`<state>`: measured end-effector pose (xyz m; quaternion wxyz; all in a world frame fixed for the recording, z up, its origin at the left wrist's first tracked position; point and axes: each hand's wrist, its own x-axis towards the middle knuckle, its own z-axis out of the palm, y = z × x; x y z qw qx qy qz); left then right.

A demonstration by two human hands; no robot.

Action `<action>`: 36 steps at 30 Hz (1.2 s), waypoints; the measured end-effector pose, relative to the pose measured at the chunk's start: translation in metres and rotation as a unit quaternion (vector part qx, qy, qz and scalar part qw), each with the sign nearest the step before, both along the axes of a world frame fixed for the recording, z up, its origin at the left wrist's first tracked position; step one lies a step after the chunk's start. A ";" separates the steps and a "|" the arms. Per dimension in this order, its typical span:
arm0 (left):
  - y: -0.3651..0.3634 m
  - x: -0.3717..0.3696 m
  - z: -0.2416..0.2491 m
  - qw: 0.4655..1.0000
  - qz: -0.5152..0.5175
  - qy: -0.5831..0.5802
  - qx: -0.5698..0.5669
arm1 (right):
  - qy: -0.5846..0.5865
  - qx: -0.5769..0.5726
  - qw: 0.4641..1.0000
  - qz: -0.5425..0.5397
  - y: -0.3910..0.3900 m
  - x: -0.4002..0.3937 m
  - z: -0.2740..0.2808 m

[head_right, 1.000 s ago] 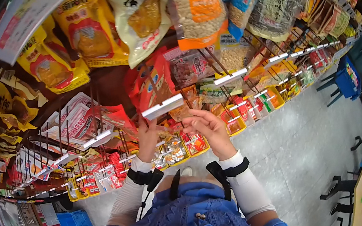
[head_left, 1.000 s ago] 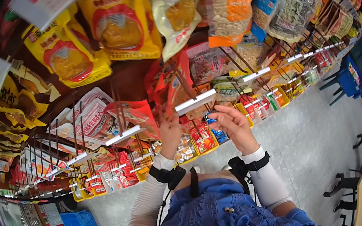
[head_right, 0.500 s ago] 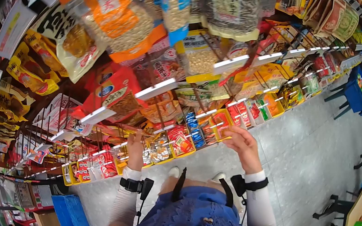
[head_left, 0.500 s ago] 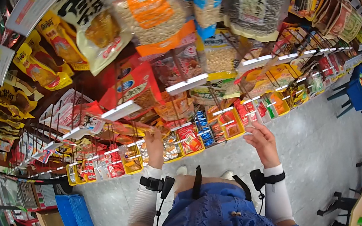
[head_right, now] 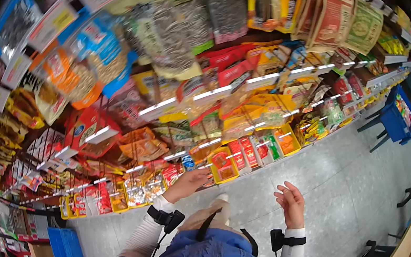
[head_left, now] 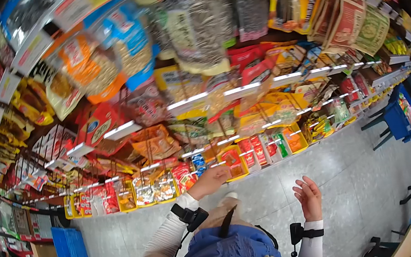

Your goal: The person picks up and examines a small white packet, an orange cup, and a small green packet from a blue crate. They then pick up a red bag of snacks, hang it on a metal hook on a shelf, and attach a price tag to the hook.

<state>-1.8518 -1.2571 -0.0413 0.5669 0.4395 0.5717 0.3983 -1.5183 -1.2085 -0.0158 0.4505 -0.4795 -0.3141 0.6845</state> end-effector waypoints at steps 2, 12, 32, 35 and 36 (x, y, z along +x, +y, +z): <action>0.030 0.026 0.026 0.999 -0.028 0.029 -0.003 | 0.010 -0.008 1.000 -0.027 0.008 0.020 -0.003; 0.208 0.168 -0.005 0.959 -0.243 0.128 0.077 | -0.032 -0.004 0.986 -0.163 0.105 0.148 0.005; 0.417 0.368 0.041 0.910 -0.360 0.188 0.084 | -0.057 0.061 0.987 -0.139 0.320 0.313 0.053; 0.436 0.399 0.058 0.925 -0.313 0.214 0.027 | -0.059 0.065 0.990 -0.111 0.357 0.351 0.053; 0.446 0.411 0.042 0.919 -0.321 0.223 0.057 | -0.060 0.067 0.990 -0.104 0.370 0.367 0.051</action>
